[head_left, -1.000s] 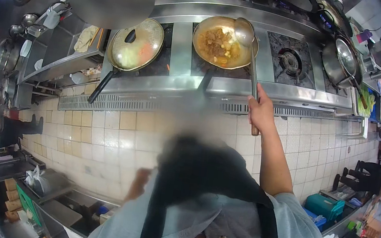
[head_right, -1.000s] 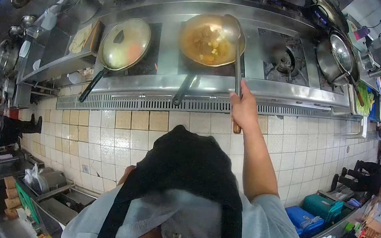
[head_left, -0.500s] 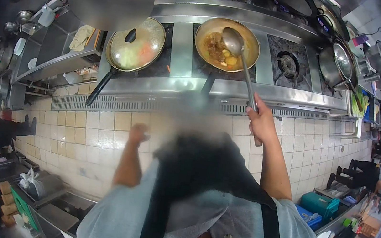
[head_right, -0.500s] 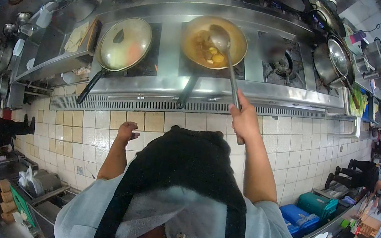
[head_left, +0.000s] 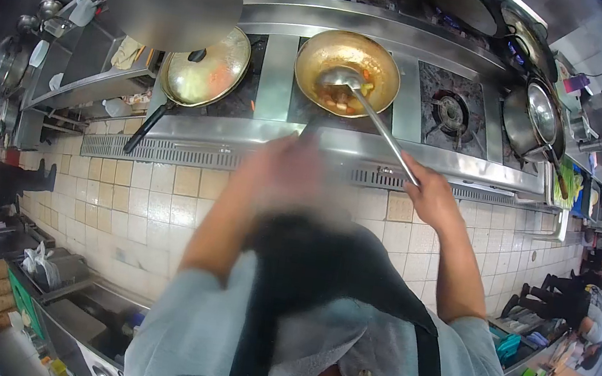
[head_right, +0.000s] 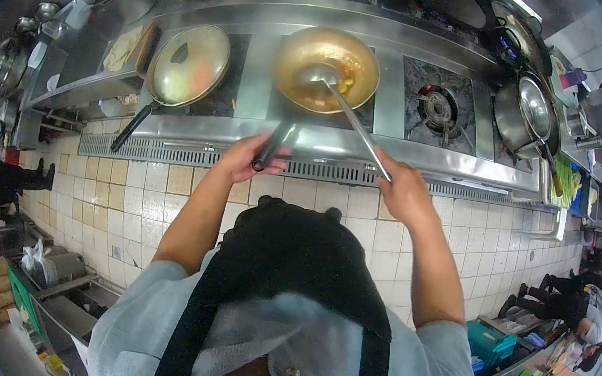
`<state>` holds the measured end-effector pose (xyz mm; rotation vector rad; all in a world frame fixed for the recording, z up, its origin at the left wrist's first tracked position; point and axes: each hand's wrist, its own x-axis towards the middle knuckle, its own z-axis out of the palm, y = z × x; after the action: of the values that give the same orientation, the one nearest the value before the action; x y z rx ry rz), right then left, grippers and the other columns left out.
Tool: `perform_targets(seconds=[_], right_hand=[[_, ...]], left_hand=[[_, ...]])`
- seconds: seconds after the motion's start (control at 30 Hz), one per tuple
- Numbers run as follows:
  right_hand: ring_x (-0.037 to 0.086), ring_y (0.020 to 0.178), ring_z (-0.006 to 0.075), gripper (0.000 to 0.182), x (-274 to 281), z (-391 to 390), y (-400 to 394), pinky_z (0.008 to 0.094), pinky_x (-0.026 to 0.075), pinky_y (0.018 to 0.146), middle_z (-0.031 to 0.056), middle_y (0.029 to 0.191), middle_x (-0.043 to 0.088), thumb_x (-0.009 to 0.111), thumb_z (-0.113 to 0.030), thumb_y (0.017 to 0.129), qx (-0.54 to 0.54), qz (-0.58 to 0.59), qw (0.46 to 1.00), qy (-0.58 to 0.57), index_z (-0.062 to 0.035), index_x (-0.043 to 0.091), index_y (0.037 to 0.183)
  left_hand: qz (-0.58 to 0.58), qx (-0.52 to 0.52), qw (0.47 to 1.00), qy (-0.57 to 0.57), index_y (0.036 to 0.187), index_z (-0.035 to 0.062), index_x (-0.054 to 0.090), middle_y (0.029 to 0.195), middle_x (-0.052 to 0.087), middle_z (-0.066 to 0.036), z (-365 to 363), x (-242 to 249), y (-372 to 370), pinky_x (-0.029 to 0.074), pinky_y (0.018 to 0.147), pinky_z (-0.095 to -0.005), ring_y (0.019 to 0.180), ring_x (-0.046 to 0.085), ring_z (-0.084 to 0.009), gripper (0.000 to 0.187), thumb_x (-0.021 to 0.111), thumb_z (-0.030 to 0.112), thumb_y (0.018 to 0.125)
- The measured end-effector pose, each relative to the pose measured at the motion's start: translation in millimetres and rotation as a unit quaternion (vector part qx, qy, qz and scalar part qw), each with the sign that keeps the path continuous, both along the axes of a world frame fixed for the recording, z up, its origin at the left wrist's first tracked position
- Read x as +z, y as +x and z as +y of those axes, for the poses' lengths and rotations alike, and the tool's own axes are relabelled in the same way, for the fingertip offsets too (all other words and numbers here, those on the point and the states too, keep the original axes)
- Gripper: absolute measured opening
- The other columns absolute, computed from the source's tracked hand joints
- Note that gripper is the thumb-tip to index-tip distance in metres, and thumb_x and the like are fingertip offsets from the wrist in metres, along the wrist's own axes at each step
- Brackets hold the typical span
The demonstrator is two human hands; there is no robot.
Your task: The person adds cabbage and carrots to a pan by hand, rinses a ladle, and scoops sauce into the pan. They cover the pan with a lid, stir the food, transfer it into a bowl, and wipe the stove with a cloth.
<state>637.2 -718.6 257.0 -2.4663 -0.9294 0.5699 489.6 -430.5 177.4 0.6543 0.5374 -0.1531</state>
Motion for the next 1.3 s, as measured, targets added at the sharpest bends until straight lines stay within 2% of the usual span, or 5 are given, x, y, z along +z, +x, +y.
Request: perform_targets(seconds=[0.27, 0.77, 0.93, 1.03, 1.3], right_hand=[[0.057, 0.111, 0.0398, 0.054, 120.0, -31.4, -13.0, 0.0398, 0.045, 0.093, 0.0250, 0.121, 0.058, 0.061, -0.010, 0.086, -0.008, 0.139, 0.984, -0.109, -0.0092, 0.045, 0.138], [0.060, 0.091, 0.0418, 0.050, 41.6, -7.1, -10.8, 0.0478, 0.048, 0.082, 0.0241, 0.098, 0.061, 0.059, -0.013, 0.089, 0.016, -0.098, 0.994, -0.048, -0.0103, 0.047, 0.137], [0.061, 0.091, 0.0434, 0.049, 70.3, -8.1, -0.5, 0.0467, 0.047, 0.083, 0.0259, 0.097, 0.064, 0.059, -0.011, 0.087, 0.046, -0.071, 0.996, -0.033, -0.0103, 0.050, 0.135], [0.061, 0.091, 0.0433, 0.049, 29.7, 11.0, 0.4, 0.0473, 0.048, 0.083, 0.0275, 0.096, 0.063, 0.059, -0.011, 0.087, 0.014, -0.125, 0.992, -0.028, -0.0106, 0.049, 0.135], [0.060, 0.092, 0.0431, 0.049, 62.1, -14.5, -3.5, 0.0471, 0.048, 0.083, 0.0262, 0.099, 0.062, 0.060, -0.013, 0.087, 0.013, -0.056, 0.998, -0.030, -0.0128, 0.050, 0.135]], left_hand=[[-0.106, -0.146, 0.909, 0.375, 0.080, 0.0109, 0.046, 0.063, 0.046, 0.002, -31.3, -136.9, 47.3, 0.038, 0.040, -0.0262, 0.048, 0.044, -0.0086, 0.020, 0.062, 0.018, 0.090], [-0.144, -0.108, 0.887, 0.426, 0.075, 0.0074, 0.048, 0.057, 0.047, 0.001, -54.2, -114.1, 54.0, 0.039, 0.039, -0.0291, 0.043, 0.043, -0.0106, 0.025, 0.057, 0.021, 0.094], [0.034, 0.030, 0.997, 0.068, 0.068, 0.0084, 0.048, 0.052, 0.046, -0.001, -55.4, 12.5, 92.2, 0.039, 0.039, -0.0303, 0.041, 0.046, -0.0140, 0.030, 0.056, 0.021, 0.094], [-0.113, -0.073, 0.913, 0.385, 0.074, 0.0080, 0.048, 0.056, 0.047, 0.000, -58.3, -81.4, 74.7, 0.040, 0.039, -0.0296, 0.043, 0.044, -0.0118, 0.024, 0.057, 0.019, 0.094], [-0.078, -0.073, 0.952, 0.288, 0.068, 0.0090, 0.047, 0.052, 0.044, -0.001, -55.3, -65.4, 77.1, 0.040, 0.040, -0.0307, 0.044, 0.046, -0.0142, 0.029, 0.057, 0.019, 0.093]])
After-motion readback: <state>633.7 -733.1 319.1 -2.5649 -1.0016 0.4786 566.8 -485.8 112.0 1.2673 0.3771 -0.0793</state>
